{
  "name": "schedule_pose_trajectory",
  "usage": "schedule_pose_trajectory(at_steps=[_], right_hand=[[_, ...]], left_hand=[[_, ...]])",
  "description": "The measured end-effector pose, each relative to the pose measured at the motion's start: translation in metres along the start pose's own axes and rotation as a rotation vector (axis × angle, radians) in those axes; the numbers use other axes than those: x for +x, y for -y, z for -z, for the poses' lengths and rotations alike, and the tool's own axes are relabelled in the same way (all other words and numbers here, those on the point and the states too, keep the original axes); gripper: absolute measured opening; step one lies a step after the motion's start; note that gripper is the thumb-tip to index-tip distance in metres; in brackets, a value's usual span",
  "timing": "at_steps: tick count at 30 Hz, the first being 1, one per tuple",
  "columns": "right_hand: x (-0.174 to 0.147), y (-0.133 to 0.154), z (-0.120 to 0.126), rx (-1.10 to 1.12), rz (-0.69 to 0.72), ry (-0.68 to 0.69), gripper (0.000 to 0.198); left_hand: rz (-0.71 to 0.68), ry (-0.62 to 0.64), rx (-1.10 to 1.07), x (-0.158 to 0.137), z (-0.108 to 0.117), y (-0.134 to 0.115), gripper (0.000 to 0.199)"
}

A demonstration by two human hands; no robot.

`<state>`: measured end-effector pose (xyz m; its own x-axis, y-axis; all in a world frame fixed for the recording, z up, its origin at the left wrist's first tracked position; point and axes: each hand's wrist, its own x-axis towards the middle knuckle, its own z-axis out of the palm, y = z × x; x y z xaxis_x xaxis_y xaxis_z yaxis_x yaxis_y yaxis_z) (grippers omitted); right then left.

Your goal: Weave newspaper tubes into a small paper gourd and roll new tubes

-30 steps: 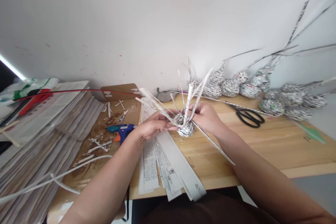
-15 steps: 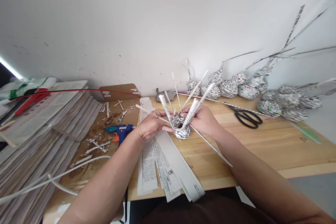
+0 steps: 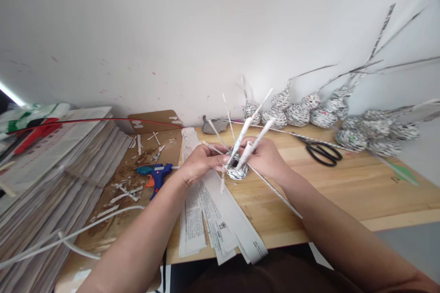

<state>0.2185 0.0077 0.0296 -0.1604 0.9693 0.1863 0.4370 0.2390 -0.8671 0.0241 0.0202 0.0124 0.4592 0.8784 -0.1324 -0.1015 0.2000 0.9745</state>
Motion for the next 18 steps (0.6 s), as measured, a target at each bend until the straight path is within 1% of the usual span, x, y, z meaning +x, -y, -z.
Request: schedule_pose_trajectory(at_steps=[4, 6, 8, 12, 15, 18], right_hand=[[-0.002, -0.003, -0.007, 0.009, 0.049, 0.021, 0.010], [-0.003, -0.006, -0.011, 0.012, 0.059, 0.013, 0.010], [-0.003, -0.010, -0.015, 0.048, 0.066, -0.017, 0.010], [-0.003, -0.015, -0.020, 0.120, 0.075, -0.085, 0.011], [-0.003, -0.014, -0.021, 0.138, 0.076, -0.119, 0.009], [-0.002, -0.010, -0.018, 0.223, 0.025, -0.140, 0.011]], left_hand=[[-0.097, -0.183, 0.111, 0.004, -0.005, 0.007, 0.034], [-0.137, -0.248, 0.154, 0.005, -0.006, 0.010, 0.031], [-0.152, -0.255, 0.173, 0.004, -0.006, 0.010, 0.030], [-0.164, -0.223, 0.208, 0.001, -0.008, 0.007, 0.026], [-0.169, -0.283, 0.325, 0.000, -0.010, 0.005, 0.022], [-0.208, -0.324, 0.396, -0.001, -0.014, 0.005, 0.017]])
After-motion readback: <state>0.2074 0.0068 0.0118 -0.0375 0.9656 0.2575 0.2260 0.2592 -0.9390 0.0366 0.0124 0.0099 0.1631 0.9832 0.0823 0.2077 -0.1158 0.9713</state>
